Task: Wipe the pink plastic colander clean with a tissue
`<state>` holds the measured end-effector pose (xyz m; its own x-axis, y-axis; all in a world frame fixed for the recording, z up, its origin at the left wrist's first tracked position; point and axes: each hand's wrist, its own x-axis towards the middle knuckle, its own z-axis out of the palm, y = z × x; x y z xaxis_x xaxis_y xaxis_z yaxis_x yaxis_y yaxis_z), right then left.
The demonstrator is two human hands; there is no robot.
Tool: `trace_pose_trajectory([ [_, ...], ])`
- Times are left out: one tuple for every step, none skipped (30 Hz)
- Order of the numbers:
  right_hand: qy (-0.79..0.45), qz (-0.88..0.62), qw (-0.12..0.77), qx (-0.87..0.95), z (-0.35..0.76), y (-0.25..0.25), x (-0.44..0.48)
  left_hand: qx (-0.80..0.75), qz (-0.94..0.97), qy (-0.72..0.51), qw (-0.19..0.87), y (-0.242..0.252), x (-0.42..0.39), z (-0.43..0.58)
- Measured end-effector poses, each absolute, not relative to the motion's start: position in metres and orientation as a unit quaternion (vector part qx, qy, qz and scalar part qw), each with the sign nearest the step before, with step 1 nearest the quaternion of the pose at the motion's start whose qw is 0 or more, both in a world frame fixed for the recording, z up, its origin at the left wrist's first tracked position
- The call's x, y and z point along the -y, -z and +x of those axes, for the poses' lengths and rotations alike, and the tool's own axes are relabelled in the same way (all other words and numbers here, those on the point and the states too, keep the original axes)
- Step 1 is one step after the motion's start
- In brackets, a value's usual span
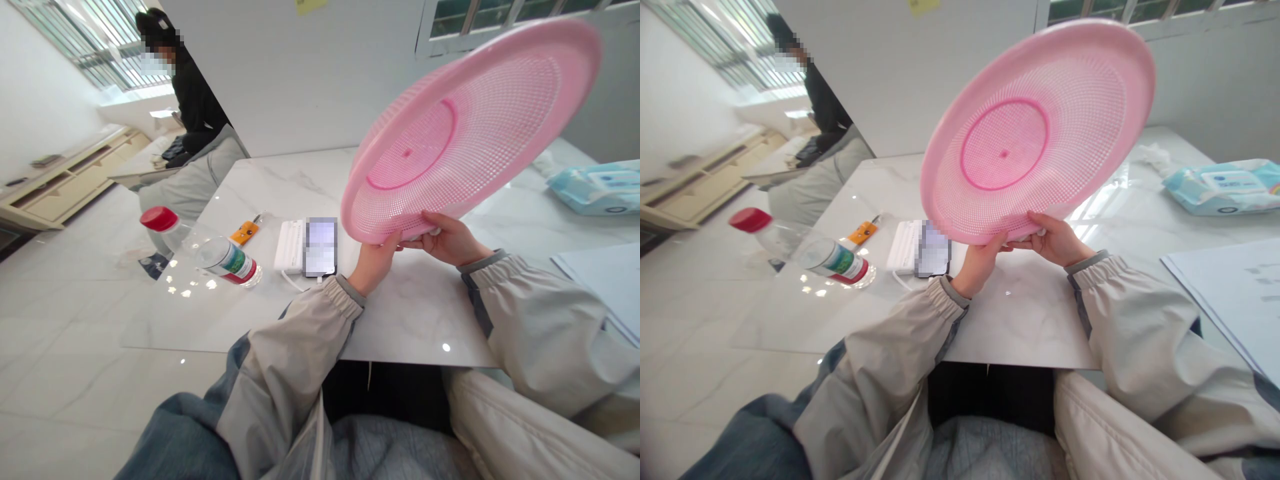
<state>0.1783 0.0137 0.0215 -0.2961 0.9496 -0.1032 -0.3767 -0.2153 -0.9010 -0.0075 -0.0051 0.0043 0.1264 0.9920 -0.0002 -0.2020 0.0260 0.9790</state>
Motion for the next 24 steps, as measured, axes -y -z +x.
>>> trace_pose_trajectory([
  [-0.696,-0.353,0.473,0.408,0.178,-0.022,-0.014,-0.416,0.474,-0.513,0.582,-0.004,0.005,-0.007],
  [-0.697,-0.353,0.471,0.409,0.178,-0.022,-0.013,-0.415,0.474,-0.512,0.583,-0.003,0.005,-0.007],
  [-0.697,-0.353,0.470,0.411,0.178,-0.022,-0.013,-0.416,0.473,-0.510,0.585,-0.002,0.005,-0.007],
  [-0.698,-0.353,0.467,0.413,0.178,-0.022,-0.013,-0.419,0.472,-0.508,0.586,-0.002,0.005,-0.007],
  [-0.700,-0.353,0.463,0.414,0.178,-0.022,-0.012,-0.423,0.472,-0.506,0.585,-0.002,0.005,-0.007],
  [-0.703,-0.354,0.457,0.414,0.179,-0.021,-0.012,-0.424,0.473,-0.508,0.582,-0.003,0.006,-0.007],
  [-0.707,-0.355,0.451,0.413,0.179,-0.021,-0.012,-0.423,0.476,-0.512,0.576,-0.003,0.006,-0.008],
  [-0.712,-0.356,0.445,0.411,0.180,-0.020,-0.012,-0.419,0.479,-0.518,0.571,-0.005,0.007,-0.008],
  [-0.716,-0.358,0.438,0.408,0.181,-0.019,-0.012,-0.414,0.483,-0.523,0.567,-0.006,0.008,-0.009],
  [-0.721,-0.359,0.431,0.407,0.182,-0.018,-0.013,-0.408,0.487,-0.525,0.567,-0.008,0.009,-0.010],
  [-0.726,-0.358,0.422,0.407,0.183,-0.017,-0.013,-0.403,0.491,-0.522,0.569,-0.009,0.010,-0.011],
  [-0.731,-0.356,0.413,0.410,0.184,-0.017,-0.013,-0.400,0.495,-0.516,0.573,-0.010,0.010,-0.012],
  [-0.736,-0.353,0.403,0.413,0.185,-0.016,-0.013,-0.397,0.500,-0.509,0.577,-0.012,0.011,-0.012],
  [-0.740,-0.349,0.395,0.417,0.187,-0.015,-0.014,-0.394,0.507,-0.503,0.579,-0.013,0.012,-0.013],
  [-0.743,-0.345,0.388,0.422,0.188,-0.014,-0.014,-0.391,0.513,-0.498,0.579,-0.013,0.012,-0.014],
  [-0.745,-0.342,0.384,0.425,0.189,-0.013,-0.015,-0.388,0.519,-0.496,0.577,-0.013,0.012,-0.014],
  [-0.746,-0.340,0.380,0.428,0.189,-0.012,-0.015,-0.387,0.524,-0.495,0.575,-0.013,0.012,-0.015],
  [-0.746,-0.340,0.376,0.431,0.190,-0.011,-0.016,-0.386,0.528,-0.495,0.572,-0.013,0.012,-0.015],
  [-0.746,-0.342,0.373,0.432,0.190,-0.011,-0.016,-0.386,0.531,-0.496,0.568,-0.013,0.012,-0.015],
  [-0.746,-0.344,0.369,0.434,0.190,-0.010,-0.017,-0.386,0.534,-0.497,0.564,-0.012,0.011,-0.015],
  [-0.746,-0.346,0.367,0.436,0.190,-0.009,-0.017,-0.386,0.539,-0.498,0.560,-0.012,0.011,-0.015],
  [-0.745,-0.346,0.365,0.438,0.190,-0.009,-0.018,-0.383,0.545,-0.498,0.555,-0.011,0.011,-0.014],
  [-0.744,-0.346,0.364,0.440,0.190,-0.009,-0.018,-0.380,0.551,-0.498,0.551,-0.011,0.010,-0.014],
  [-0.743,-0.346,0.365,0.442,0.189,-0.009,-0.019,-0.374,0.558,-0.499,0.547,-0.011,0.010,-0.014],
])
